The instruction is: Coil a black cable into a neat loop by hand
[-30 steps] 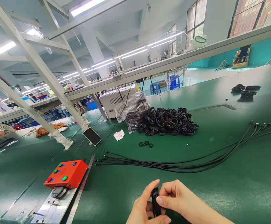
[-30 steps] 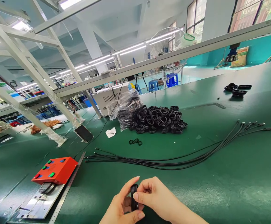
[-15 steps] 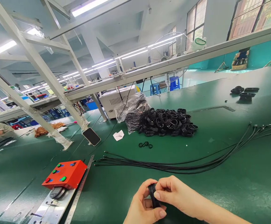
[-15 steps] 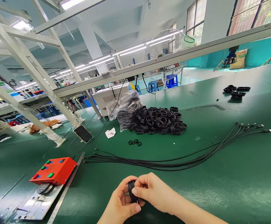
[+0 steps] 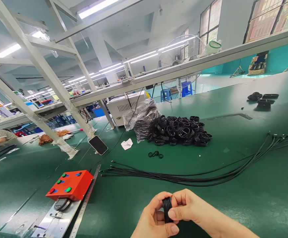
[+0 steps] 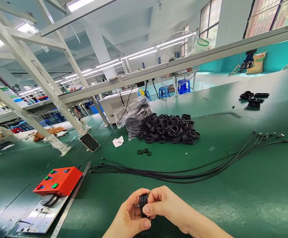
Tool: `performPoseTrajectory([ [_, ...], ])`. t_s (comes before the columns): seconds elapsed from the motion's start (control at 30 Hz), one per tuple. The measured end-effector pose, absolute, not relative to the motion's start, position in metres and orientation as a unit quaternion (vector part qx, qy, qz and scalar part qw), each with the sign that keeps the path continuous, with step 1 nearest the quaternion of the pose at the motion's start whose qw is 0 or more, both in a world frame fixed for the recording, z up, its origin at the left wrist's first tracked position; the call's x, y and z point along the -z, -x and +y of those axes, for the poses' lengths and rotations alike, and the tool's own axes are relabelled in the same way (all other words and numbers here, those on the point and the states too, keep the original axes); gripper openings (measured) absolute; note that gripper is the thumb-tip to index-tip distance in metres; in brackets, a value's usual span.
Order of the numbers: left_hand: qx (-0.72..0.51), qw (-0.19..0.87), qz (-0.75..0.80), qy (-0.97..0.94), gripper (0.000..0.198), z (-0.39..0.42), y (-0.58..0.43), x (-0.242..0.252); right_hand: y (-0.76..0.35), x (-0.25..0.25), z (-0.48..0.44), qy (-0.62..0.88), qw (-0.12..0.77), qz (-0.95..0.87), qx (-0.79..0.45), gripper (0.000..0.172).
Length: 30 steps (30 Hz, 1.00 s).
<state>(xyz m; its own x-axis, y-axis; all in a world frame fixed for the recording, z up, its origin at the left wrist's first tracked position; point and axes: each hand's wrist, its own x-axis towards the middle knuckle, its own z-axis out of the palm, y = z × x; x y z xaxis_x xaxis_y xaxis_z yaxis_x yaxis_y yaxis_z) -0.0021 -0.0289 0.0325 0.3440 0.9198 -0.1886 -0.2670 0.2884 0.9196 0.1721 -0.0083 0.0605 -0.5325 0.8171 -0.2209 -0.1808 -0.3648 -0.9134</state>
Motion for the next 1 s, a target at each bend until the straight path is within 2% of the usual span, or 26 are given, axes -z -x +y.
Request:
performPoseTrajectory([
  [0.13,-0.429,0.699,0.388,-0.419,0.062,-0.027,0.001,-0.038,-0.17,-0.059,-0.01,0.358,0.362,-0.481,-0.714,0.037],
  [0.37,-0.43,0.684,0.418,-0.415,0.068,-0.031,-0.005,-0.046,-0.166,-0.051,-0.012,0.368,0.356,-0.518,-0.686,0.042],
  [0.47,-0.441,0.681,0.412,-0.415,0.069,-0.03,-0.008,-0.043,-0.159,-0.048,-0.014,0.358,0.398,-0.502,-0.68,0.041],
  [0.6,-0.466,0.653,0.42,-0.425,0.059,-0.026,-0.011,-0.037,-0.153,-0.042,-0.017,0.37,0.445,-0.501,-0.644,0.04],
  [0.8,-0.447,0.705,0.387,-0.39,0.063,-0.026,-0.006,-0.029,-0.16,-0.041,-0.013,0.362,0.401,-0.475,-0.695,0.053],
  [1.0,-0.406,0.714,0.387,-0.418,0.07,-0.028,0.001,-0.025,-0.168,-0.051,-0.011,0.383,0.344,-0.475,-0.714,0.052],
])
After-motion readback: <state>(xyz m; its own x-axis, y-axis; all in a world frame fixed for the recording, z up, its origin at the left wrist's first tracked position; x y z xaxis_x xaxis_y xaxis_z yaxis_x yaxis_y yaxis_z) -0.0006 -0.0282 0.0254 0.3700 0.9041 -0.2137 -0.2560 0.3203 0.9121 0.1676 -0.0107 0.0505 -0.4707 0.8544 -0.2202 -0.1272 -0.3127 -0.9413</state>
